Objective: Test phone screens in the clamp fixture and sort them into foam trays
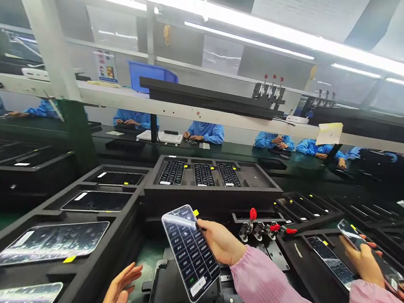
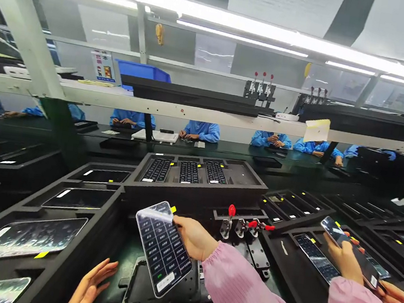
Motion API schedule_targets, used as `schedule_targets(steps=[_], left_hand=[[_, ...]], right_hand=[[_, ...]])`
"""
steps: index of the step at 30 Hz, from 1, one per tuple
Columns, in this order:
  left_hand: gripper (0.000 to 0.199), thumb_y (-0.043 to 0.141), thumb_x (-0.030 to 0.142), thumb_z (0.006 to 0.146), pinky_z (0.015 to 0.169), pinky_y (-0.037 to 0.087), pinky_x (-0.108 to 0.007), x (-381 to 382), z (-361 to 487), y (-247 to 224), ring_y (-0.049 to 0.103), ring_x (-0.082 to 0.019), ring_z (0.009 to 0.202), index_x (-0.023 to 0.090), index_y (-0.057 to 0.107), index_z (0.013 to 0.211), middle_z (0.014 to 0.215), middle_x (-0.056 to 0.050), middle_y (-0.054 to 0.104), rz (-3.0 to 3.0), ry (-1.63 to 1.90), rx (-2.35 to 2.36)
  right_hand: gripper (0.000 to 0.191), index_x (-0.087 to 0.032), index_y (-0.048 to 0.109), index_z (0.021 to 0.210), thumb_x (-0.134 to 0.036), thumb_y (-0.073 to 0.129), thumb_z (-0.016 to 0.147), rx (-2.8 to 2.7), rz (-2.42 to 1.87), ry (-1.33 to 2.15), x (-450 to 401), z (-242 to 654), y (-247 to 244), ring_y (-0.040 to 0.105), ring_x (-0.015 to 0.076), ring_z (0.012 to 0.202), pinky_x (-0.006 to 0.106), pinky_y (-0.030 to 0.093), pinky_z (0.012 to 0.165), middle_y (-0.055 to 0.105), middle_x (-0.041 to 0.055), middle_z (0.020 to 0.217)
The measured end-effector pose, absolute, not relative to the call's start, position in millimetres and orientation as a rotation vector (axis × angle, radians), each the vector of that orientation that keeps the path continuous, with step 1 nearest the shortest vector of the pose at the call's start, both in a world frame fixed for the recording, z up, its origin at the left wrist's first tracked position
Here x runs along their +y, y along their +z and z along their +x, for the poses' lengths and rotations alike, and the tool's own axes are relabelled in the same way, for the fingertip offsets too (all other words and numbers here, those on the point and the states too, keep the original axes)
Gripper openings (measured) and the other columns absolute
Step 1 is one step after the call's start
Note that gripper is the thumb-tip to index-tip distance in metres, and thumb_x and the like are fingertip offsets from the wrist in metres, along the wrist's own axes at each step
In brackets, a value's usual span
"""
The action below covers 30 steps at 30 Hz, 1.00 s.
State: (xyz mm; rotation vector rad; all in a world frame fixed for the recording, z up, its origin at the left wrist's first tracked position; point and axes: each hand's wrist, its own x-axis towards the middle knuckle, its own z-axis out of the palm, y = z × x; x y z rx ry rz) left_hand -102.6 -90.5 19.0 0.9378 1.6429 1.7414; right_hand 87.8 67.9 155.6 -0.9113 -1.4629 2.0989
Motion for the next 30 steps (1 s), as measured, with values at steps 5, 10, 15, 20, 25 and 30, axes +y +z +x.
schedule_targets(steps=[5,10,15,20,25,30], left_hand=[[0.057,0.046,0.064,0.076,0.085,0.049,-0.035,-85,-102,18,0.057,-0.026,0.107,0.023,0.053,0.115,0.113,-0.007,0.064,0.873,1.757,1.685],[0.054,0.045,0.062,0.078,0.092,0.045,-0.039,-79,-104,14,0.056,-0.026,0.109,0.025,0.053,0.116,0.115,-0.006,0.062,0.898,1.718,1.71],[0.045,0.042,0.055,0.084,0.101,0.037,-0.043,-70,-111,4,0.051,-0.024,0.115,0.028,0.051,0.118,0.121,-0.004,0.059,1.032,1.578,1.666],[0.043,0.043,0.052,0.084,0.103,0.035,-0.04,-53,-111,0,0.05,-0.024,0.118,0.025,0.056,0.115,0.123,-0.004,0.059,1.176,1.451,1.657],[0.038,0.047,0.05,0.082,0.099,0.04,-0.036,-33,-107,13,0.055,-0.023,0.112,0.024,0.064,0.105,0.116,-0.004,0.064,1.383,1.187,1.659],[0.034,0.048,0.048,0.082,0.085,0.046,-0.03,-17,-104,22,0.063,-0.021,0.093,0.024,0.069,0.093,0.098,-0.003,0.07,1.462,1.104,1.615]], right_hand=[[0.03,-0.017,0.055,0.069,-0.042,0.05,0.082,-1.644,-0.999,1.791,50,96,154,0.059,0.0113,0.071,0.027,0.047,0.066,0.062,-0.0008,0.072],[0.05,-0.02,0.047,0.055,-0.035,0.015,0.09,-1.66,-1.103,0.84,59,277,155,0.06,0.0126,0.076,0.032,0.045,0.065,0.058,-0.0019,0.069],[0.052,-0.022,0.04,0.046,-0.034,0.01,0.087,-1.664,-1.152,0.003,108,447,131,0.057,0.007,0.065,0.03,0.043,0.072,0.056,-0.0051,0.062],[0.06,-0.02,0.047,0.048,-0.039,0.006,0.087,-1.877,-1.185,0.016,131,421,146,0.055,0.0081,0.062,0.025,0.041,0.06,0.056,-0.0039,0.061],[0.046,-0.02,0.061,0.056,-0.039,0.032,0.087,-2.378,-1.206,0.683,86,204,128,0.054,0.0111,0.065,0.022,0.037,0.057,0.057,-0.0045,0.057],[0.031,-0.018,0.065,0.058,-0.034,0.051,0.081,-2.552,-1.094,0.953,71,65,93,0.053,0.0108,0.058,0.021,0.035,0.057,0.058,-0.002,0.055]])
